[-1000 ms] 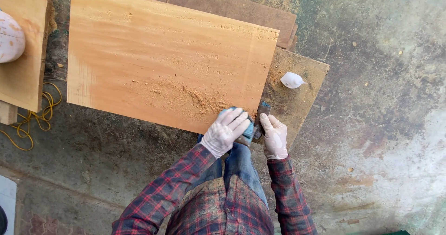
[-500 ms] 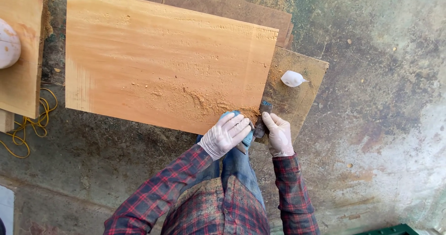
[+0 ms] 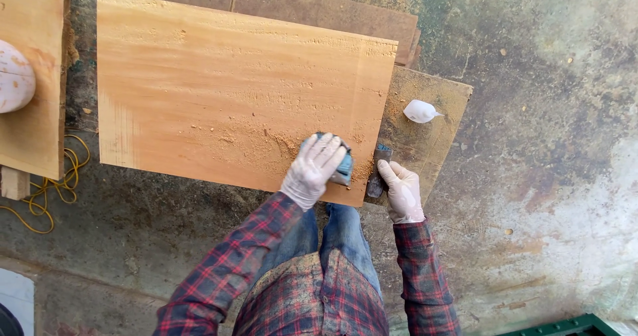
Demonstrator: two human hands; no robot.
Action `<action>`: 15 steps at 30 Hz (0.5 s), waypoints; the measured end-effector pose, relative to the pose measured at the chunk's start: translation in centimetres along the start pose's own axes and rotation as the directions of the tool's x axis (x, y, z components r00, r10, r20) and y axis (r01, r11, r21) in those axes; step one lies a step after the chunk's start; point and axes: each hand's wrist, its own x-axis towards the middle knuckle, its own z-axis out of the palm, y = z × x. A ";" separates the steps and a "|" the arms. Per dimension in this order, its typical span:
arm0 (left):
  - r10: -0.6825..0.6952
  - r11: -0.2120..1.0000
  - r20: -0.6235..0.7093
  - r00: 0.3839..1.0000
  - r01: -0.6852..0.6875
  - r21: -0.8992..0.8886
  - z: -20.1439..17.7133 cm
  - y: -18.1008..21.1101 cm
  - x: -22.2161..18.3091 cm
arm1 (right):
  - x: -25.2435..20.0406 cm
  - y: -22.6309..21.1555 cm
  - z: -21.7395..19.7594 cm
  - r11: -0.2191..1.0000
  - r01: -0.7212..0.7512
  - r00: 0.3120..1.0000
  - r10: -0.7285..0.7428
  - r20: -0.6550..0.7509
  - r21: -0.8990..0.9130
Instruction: The person fills a crack in a wooden board with sawdust, squeezes liquid from a plastic bottle onto the filled crack, and presses and sands the area with sanding blocks by hand. They continue sanding the board surface and working the sawdust-and-liquid mixture into the crack throughout the clip.
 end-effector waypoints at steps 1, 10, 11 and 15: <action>-0.164 0.985 -0.036 0.986 0.165 0.046 0.3 0.6 0.7 | 0.0 -0.1 -0.1 1.000 -0.003 1.000 0.002 -0.012 -0.004; 0.174 0.982 0.244 0.954 -0.188 0.031 -3.0 0.1 0.3 | -0.3 -0.8 0.5 1.000 -0.026 1.000 0.026 0.014 -0.009; 0.177 0.981 0.247 0.953 -0.191 0.033 -3.3 0.2 0.6 | -0.3 -0.4 0.5 1.000 -0.025 1.000 0.025 0.014 -0.005; 0.064 0.998 0.075 0.995 -0.066 0.020 -1.6 1.1 1.4 | -0.8 0.8 0.8 0.988 0.065 0.997 -0.070 -0.028 -0.137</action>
